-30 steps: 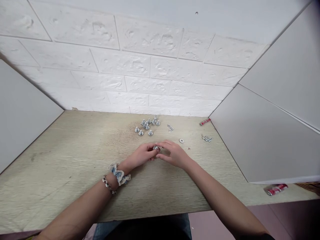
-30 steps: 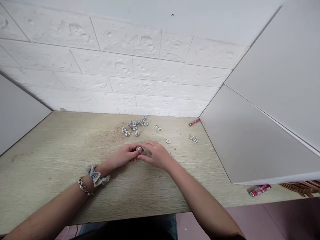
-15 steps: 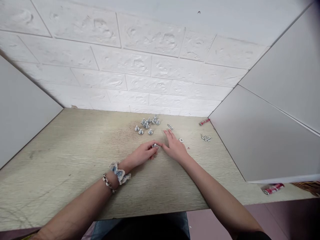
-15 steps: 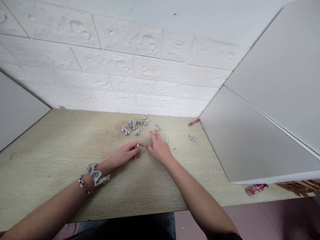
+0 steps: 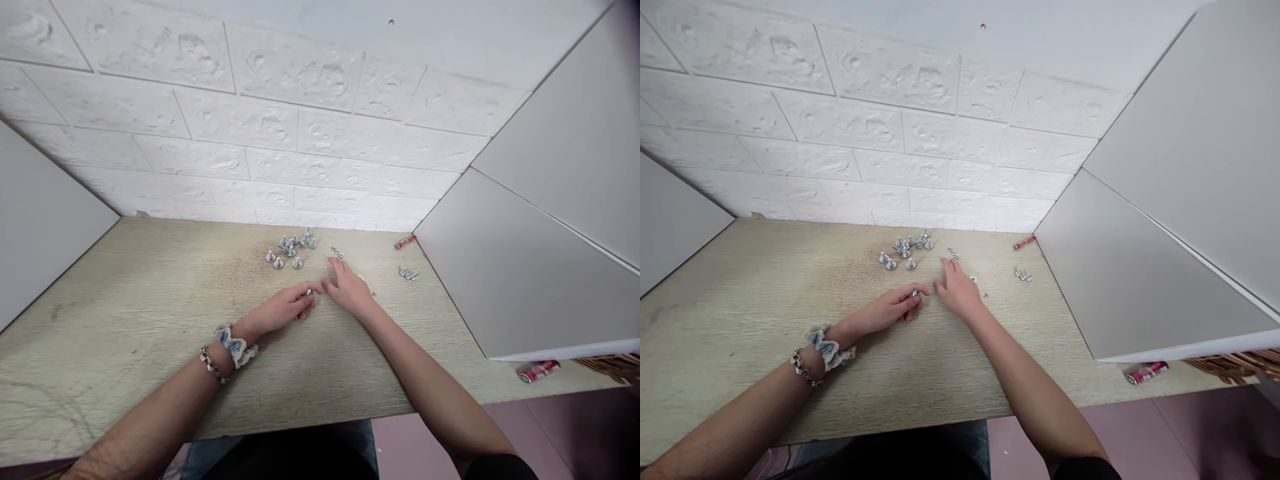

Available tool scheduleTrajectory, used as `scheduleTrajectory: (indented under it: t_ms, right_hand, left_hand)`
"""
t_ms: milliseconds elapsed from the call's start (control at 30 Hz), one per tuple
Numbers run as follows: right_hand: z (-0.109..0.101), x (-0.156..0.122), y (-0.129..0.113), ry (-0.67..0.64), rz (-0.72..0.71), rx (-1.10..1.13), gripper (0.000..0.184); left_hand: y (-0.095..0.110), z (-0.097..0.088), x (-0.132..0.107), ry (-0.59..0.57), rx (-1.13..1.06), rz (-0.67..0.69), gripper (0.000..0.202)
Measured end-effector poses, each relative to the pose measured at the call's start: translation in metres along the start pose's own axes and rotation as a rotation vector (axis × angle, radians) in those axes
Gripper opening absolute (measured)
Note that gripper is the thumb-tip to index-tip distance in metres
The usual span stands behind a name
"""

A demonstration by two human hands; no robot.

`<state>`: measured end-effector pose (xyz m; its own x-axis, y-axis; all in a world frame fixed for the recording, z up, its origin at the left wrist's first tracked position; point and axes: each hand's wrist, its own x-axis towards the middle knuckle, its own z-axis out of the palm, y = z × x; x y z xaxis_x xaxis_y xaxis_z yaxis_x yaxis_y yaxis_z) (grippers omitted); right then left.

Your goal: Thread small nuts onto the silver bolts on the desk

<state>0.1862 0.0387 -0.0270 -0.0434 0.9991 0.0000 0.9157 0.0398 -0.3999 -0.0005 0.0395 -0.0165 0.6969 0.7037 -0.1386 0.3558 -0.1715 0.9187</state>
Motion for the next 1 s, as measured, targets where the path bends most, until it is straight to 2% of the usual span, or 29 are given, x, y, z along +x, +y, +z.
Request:
scheduleTrajectory:
  t_ms: [133, 233, 400, 633, 767, 1000]
  right_hand:
    - [0.004, 0.000, 0.007, 0.109, -0.055, 0.068, 0.049]
    - [0.007, 0.002, 0.013, 0.141, -0.075, 0.080, 0.041]
    - [0.005, 0.005, 0.019, 0.082, -0.074, 0.034, 0.025]
    - [-0.002, 0.006, 0.023, 0.075, 0.030, 0.098, 0.024]
    - [-0.002, 0.005, 0.022, 0.062, -0.003, 0.079, 0.012]
    - [0.003, 0.001, 0.016, 0.015, -0.069, -0.030, 0.011]
  left_hand:
    - [-0.001, 0.000, 0.000, 0.001, 0.027, -0.010, 0.033]
    - [-0.002, 0.000, 0.001, 0.015, 0.071, -0.039, 0.032]
    - [-0.001, 0.001, 0.000, 0.050, 0.112, -0.033, 0.031]
    - [0.000, 0.001, 0.001, 0.040, 0.117, -0.037, 0.032]
    - [-0.002, 0.001, 0.002, 0.036, 0.104, -0.050, 0.033]
    - [-0.005, 0.002, 0.002, 0.039, 0.067, -0.066, 0.037]
